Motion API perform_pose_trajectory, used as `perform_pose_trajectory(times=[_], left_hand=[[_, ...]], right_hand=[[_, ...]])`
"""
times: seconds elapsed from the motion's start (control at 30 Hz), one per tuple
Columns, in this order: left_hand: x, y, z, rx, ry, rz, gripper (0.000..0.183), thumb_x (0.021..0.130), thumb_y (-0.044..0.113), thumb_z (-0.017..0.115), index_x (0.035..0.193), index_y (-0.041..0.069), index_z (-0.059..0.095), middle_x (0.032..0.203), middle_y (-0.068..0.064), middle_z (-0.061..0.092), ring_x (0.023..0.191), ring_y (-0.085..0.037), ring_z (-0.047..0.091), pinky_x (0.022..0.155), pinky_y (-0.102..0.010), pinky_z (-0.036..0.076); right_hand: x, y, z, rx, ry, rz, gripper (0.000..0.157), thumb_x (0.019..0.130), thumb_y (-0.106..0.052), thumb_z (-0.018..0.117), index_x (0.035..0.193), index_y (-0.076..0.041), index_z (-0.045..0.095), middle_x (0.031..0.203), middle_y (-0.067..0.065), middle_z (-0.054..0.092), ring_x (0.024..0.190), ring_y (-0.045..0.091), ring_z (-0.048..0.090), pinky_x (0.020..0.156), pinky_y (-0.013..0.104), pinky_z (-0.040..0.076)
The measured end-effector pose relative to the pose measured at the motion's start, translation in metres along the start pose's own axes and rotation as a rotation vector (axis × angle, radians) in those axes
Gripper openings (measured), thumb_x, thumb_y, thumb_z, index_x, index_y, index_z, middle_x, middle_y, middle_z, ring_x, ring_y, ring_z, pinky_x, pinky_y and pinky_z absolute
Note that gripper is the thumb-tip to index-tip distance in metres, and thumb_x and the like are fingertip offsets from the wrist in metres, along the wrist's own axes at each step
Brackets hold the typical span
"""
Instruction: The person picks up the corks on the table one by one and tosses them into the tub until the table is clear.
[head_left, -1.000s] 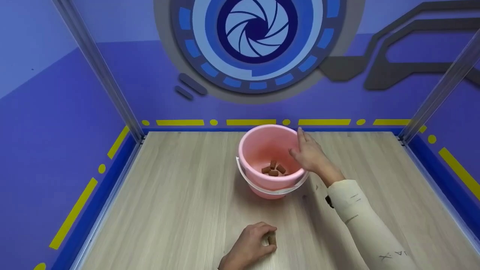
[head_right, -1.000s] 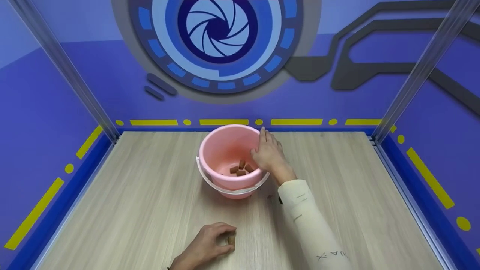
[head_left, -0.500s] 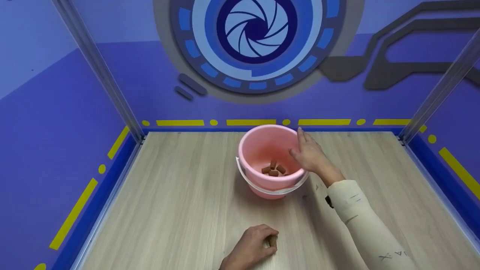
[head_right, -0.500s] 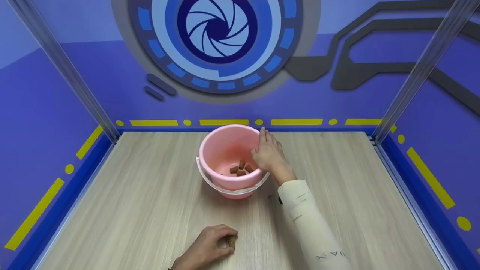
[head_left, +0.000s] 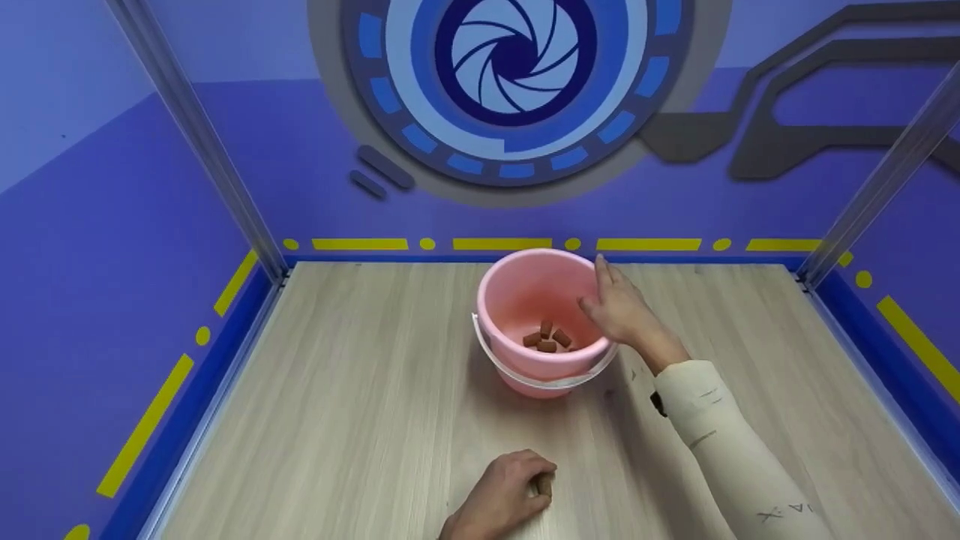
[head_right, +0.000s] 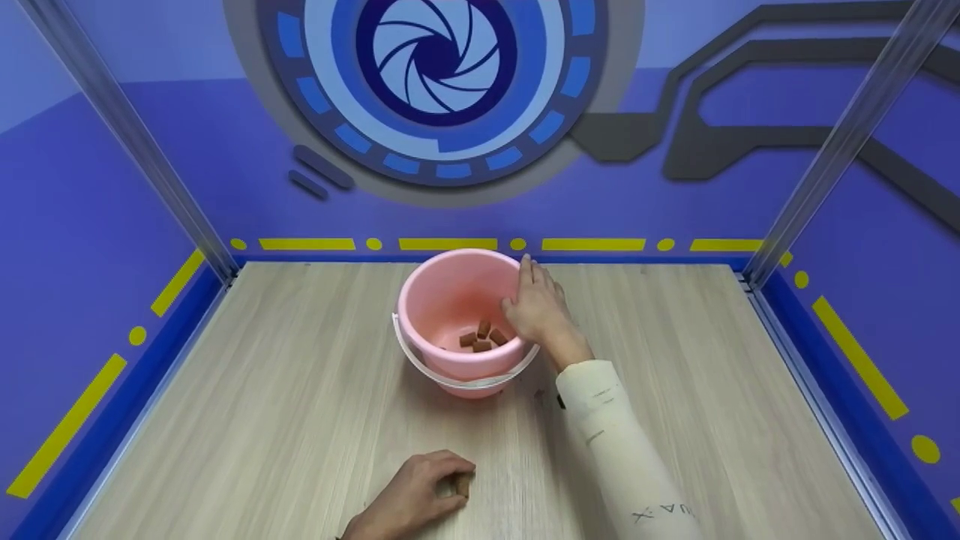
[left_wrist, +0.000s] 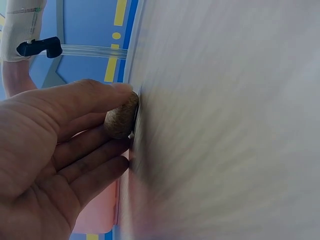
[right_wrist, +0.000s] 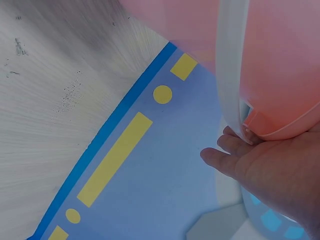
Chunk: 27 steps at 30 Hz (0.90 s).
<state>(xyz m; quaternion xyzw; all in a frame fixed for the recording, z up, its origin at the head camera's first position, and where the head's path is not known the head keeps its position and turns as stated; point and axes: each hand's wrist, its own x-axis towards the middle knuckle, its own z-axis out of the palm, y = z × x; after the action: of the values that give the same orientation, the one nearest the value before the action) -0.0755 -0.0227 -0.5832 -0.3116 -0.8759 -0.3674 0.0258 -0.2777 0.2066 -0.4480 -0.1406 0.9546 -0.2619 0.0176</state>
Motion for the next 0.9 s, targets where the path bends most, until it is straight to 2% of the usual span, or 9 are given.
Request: perform_pose_trajectory(times=[0.4, 0.73, 0.9], left_hand=[[0.0, -0.0002, -0.0007, 0.023, 0.017, 0.009, 0.018, 0.084, -0.002, 0.08, 0.098, 0.01, 0.08, 0.091, 0.01, 0.072, 0.084, 0.004, 0.061, 0.076, -0.01, 0.049], [0.0008, 0.001, -0.0002, -0.009, 0.025, -0.023, 0.018, 0.084, -0.002, 0.079, 0.098, 0.009, 0.08, 0.091, 0.01, 0.073, 0.083, 0.004, 0.061, 0.076, -0.011, 0.05], [0.0026, 0.0025, -0.0037, -0.051, 0.013, -0.074, 0.022, 0.086, -0.001, 0.08, 0.107, 0.006, 0.082, 0.098, 0.006, 0.076, 0.088, 0.004, 0.065, 0.078, -0.014, 0.053]], right_hand=[[-0.0009, -0.0008, -0.0001, 0.006, 0.0, 0.005, 0.086, 0.108, -0.031, 0.051, 0.165, 0.01, 0.002, 0.168, 0.037, 0.015, 0.154, 0.054, 0.021, 0.125, 0.065, 0.018], [-0.0007, -0.0002, 0.0005, 0.017, 0.005, 0.003, 0.085, 0.108, -0.029, 0.053, 0.165, 0.01, 0.003, 0.168, 0.037, 0.015, 0.154, 0.053, 0.019, 0.125, 0.063, 0.016], [-0.0015, -0.0007, -0.0005, 0.018, -0.01, 0.027, 0.086, 0.109, -0.032, 0.052, 0.166, 0.007, 0.001, 0.17, 0.035, 0.012, 0.156, 0.052, 0.016, 0.125, 0.064, 0.014]])
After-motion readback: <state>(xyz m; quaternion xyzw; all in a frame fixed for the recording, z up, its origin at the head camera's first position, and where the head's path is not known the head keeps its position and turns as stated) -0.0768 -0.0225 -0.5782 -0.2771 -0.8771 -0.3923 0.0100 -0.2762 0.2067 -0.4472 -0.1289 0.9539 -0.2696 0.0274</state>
